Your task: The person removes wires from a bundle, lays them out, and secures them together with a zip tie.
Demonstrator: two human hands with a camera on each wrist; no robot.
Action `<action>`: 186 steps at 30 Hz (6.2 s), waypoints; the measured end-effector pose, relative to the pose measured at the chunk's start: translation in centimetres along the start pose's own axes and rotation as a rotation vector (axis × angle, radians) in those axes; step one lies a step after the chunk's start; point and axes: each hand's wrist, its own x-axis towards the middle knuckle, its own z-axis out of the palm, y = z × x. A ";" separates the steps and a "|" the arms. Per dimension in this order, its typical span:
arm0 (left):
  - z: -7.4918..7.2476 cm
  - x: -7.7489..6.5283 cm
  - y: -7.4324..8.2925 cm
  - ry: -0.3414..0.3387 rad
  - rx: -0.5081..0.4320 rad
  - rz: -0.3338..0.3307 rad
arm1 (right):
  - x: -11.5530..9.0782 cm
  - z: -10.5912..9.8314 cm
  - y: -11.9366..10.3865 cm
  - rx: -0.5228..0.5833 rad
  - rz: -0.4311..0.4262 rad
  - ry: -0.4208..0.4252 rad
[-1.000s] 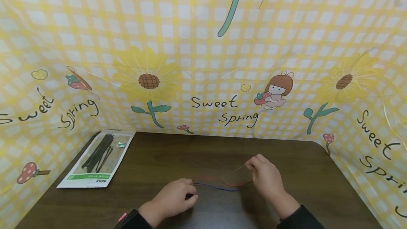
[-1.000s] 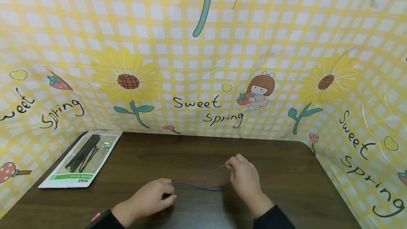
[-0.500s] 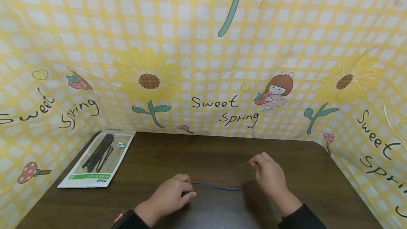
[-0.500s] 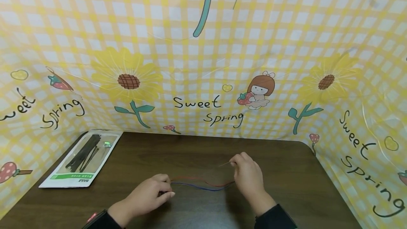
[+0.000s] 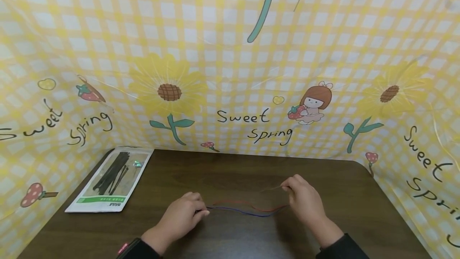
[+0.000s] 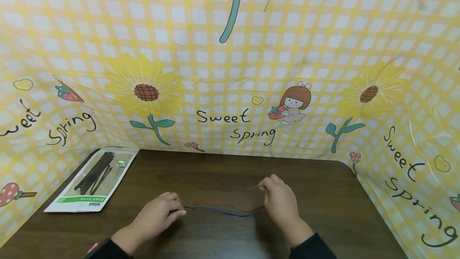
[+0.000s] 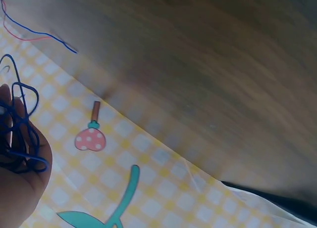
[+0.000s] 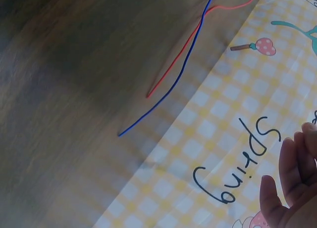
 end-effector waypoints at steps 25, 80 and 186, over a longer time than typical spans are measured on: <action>-1.3 -1.4 -5.2 0.056 0.179 -0.075 | -0.2 3.2 -2.4 0.061 -0.182 -0.042; -1.0 -2.0 -6.6 0.073 0.336 -0.076 | -0.6 5.1 -3.1 0.071 -0.246 -0.118; 1.0 2.4 -1.2 0.244 0.078 -0.057 | -1.6 0.4 4.2 -0.096 -0.122 0.032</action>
